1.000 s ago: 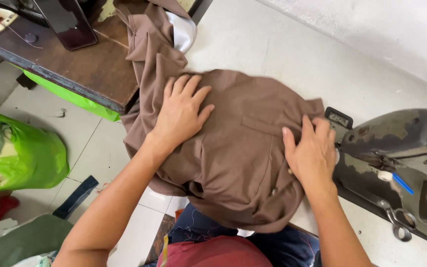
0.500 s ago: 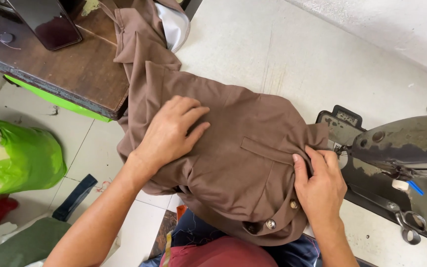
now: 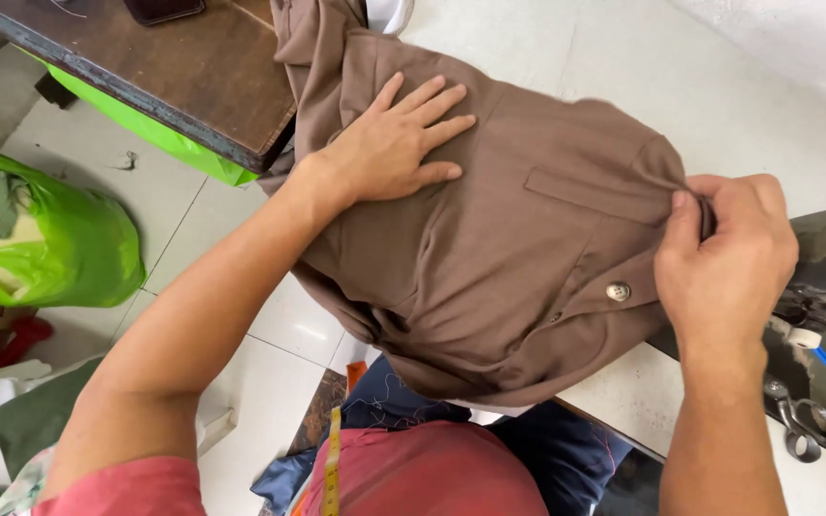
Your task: Measuring and marking a brown garment on a sewing machine table using a measuring tape and chalk.
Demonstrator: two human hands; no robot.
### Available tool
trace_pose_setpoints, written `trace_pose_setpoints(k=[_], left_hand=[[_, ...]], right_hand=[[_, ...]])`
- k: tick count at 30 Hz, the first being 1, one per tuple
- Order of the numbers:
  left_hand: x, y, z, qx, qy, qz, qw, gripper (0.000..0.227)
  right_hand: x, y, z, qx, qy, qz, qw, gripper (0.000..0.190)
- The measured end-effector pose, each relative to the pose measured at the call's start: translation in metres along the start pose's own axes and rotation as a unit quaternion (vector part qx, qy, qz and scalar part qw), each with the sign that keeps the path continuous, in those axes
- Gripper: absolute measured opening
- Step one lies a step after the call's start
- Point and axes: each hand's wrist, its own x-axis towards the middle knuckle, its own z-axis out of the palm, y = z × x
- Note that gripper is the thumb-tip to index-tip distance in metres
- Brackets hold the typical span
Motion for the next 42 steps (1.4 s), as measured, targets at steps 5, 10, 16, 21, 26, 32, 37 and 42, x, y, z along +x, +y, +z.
trace_pose_setpoints(k=[5,10,16,21,26,32,37,42], left_hand=[[0.025,0.009,0.015,0.049,0.051,-0.009,0.997,0.070],[0.042,0.011,0.026,0.020,0.101,0.066,0.993,0.063],[0.029,-0.010,0.014,-0.015,0.106,0.114,0.988,0.073],[0.018,-0.001,0.003,-0.004,0.141,0.107,0.984,0.067],[-0.029,0.056,-0.028,0.015,0.165,-0.106,0.980,0.062],[-0.063,0.056,-0.004,0.065,0.118,-0.227,0.965,0.088],[-0.046,0.044,-0.003,0.074,0.104,-0.165,0.978,0.091],[-0.018,0.000,-0.006,0.051,0.088,-0.013,0.995,0.088]], right_hand=[[0.008,-0.046,0.018,-0.009,-0.078,-0.019,0.997,0.034],[-0.024,-0.092,0.059,0.050,-0.253,0.027,0.966,0.082],[-0.056,-0.053,0.049,-0.078,-0.322,-0.008,0.944,0.118],[-0.054,-0.050,0.048,-0.066,-0.317,-0.005,0.946,0.122],[-0.054,-0.044,0.048,-0.056,-0.324,0.016,0.944,0.124],[-0.051,-0.044,0.044,-0.059,-0.337,0.027,0.939,0.123],[-0.059,-0.040,0.032,-0.052,-0.353,0.026,0.934,0.124],[-0.077,-0.033,0.017,-0.055,-0.333,-0.013,0.941,0.120]])
